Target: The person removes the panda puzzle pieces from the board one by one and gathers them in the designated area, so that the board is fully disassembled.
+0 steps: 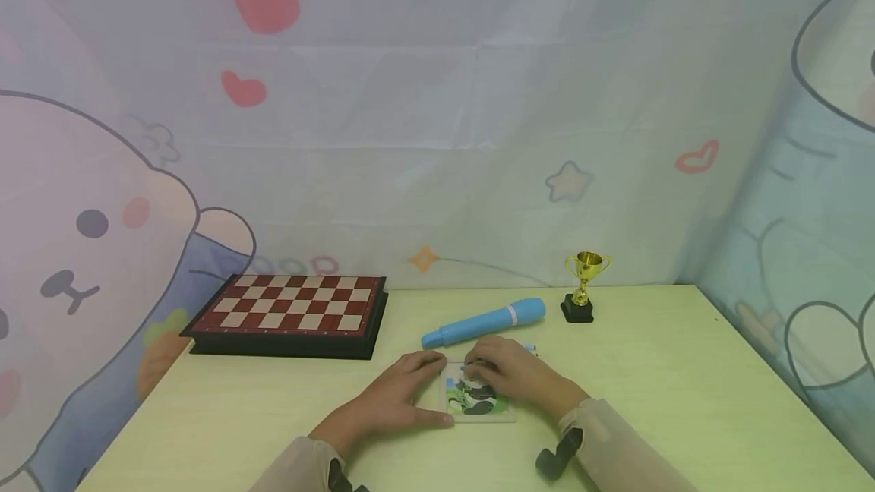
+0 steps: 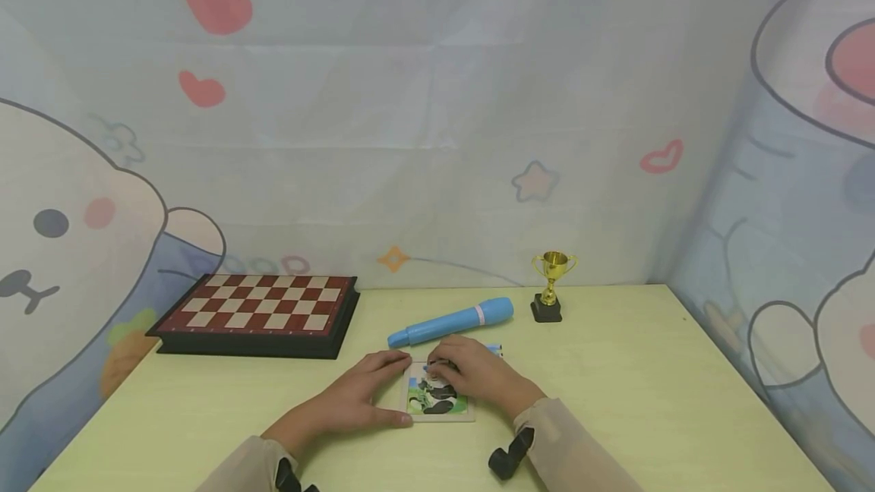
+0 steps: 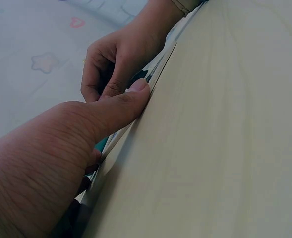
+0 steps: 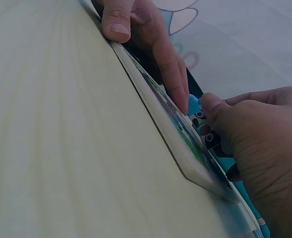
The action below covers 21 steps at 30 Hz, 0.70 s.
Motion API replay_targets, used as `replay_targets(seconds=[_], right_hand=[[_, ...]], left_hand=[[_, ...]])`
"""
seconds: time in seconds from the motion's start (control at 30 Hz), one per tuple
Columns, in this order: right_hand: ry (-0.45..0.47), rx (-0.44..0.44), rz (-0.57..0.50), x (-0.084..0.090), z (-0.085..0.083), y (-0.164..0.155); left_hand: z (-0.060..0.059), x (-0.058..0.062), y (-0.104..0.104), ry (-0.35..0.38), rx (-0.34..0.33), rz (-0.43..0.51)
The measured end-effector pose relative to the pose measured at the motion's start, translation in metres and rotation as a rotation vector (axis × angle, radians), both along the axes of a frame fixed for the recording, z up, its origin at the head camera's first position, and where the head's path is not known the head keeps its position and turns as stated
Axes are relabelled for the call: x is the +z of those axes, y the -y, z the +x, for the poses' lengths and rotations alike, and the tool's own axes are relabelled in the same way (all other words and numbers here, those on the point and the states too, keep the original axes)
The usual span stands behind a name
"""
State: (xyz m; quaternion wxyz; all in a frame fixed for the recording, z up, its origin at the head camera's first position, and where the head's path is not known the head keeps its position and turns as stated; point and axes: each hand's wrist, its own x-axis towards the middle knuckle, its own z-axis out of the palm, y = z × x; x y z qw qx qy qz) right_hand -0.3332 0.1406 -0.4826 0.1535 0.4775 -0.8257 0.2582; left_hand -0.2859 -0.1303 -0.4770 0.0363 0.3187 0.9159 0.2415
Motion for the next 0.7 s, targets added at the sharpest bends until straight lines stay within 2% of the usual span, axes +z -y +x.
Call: replay_targets(seconds=[0.17, 0.3, 0.47, 0.7], right_hand=[[-0.005, -0.009, -0.088, 0.002, -0.002, -0.003], [0.046, -0.089, -0.135, 0.004, -0.002, -0.013], [0.094, -0.187, -0.171, 0.003, -0.004, -0.038], [0.086, -0.272, -0.166, -0.005, -0.011, -0.084]], left_hand=[[0.0, 0.001, -0.001, -0.008, 0.002, -0.005], [0.001, 0.001, -0.001, -0.006, 0.003, -0.001], [0.001, 0.001, -0.001, -0.005, 0.009, 0.001], [0.002, 0.0, -0.001, 0.006, 0.013, 0.001]])
